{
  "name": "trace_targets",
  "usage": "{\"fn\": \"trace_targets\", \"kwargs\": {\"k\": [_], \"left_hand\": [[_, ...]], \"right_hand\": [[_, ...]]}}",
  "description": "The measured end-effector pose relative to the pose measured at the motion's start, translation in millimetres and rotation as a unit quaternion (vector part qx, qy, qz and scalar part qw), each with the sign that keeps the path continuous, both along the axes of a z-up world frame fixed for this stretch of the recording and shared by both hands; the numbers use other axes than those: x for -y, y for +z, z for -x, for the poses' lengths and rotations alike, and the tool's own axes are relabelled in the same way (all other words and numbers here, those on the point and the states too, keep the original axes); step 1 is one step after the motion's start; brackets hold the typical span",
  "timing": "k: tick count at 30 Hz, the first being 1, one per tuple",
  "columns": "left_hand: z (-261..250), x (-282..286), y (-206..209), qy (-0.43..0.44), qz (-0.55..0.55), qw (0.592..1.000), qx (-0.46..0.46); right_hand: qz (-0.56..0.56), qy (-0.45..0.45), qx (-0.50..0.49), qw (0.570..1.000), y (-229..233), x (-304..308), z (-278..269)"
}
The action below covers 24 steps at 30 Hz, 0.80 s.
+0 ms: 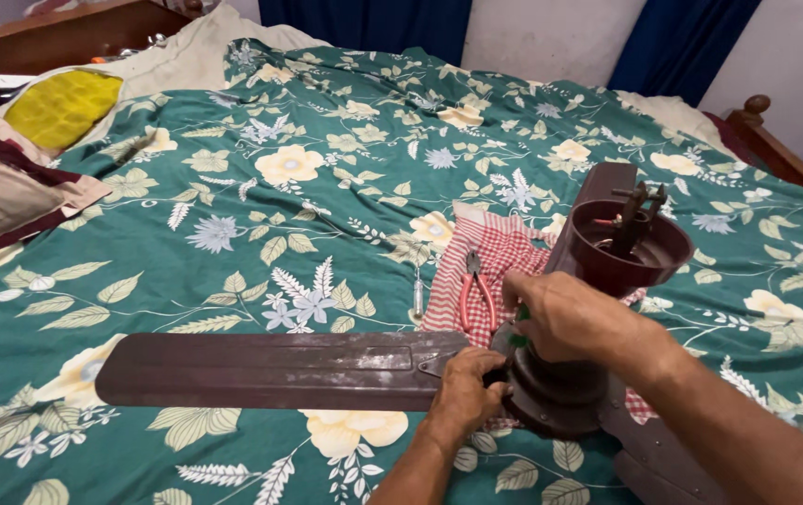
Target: The person uses a screwdriver and pliers to tighten screws on the central hub of a ceiling fan placed on a bed. The person repeatedly adjusts the fan blades and secures the hub components throughout the clip.
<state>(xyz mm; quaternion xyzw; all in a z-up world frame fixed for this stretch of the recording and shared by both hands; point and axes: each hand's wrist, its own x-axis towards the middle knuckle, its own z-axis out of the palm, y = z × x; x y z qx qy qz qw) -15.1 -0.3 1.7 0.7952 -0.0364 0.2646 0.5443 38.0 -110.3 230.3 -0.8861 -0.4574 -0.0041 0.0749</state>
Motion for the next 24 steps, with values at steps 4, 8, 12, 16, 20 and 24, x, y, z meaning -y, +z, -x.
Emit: {"fn": "trace_targets", "kwargs": {"k": [4,8,12,16,20,24], "left_hand": [[5,0,3,-0.002,0.011,1.0,-0.001],[4,0,5,0.001,0.015,1.0,-0.003],[5,1,6,-0.003,0.035,0.999,-0.017],[3,2,9,0.0,0.037,0.999,-0.004],[3,1,10,0.004,0.023,0.999,-0.029],[5,1,10,-0.002,0.028,0.999,-0.02]], "right_hand": [[0.055,-0.105,0.023,0.993,-4,-6,9],[0.006,0.021,-0.032,0.999,0,-4,3],[0.045,-0.134,-0.034,0.989,-3,-5,8],[0.036,-0.026,-0.023,0.999,0,1,0],[0.061,-0.171,0.001,0.983,-5,-1,8],[0.003,-0.073,-0.018,0.997,-4,4,2]]}}
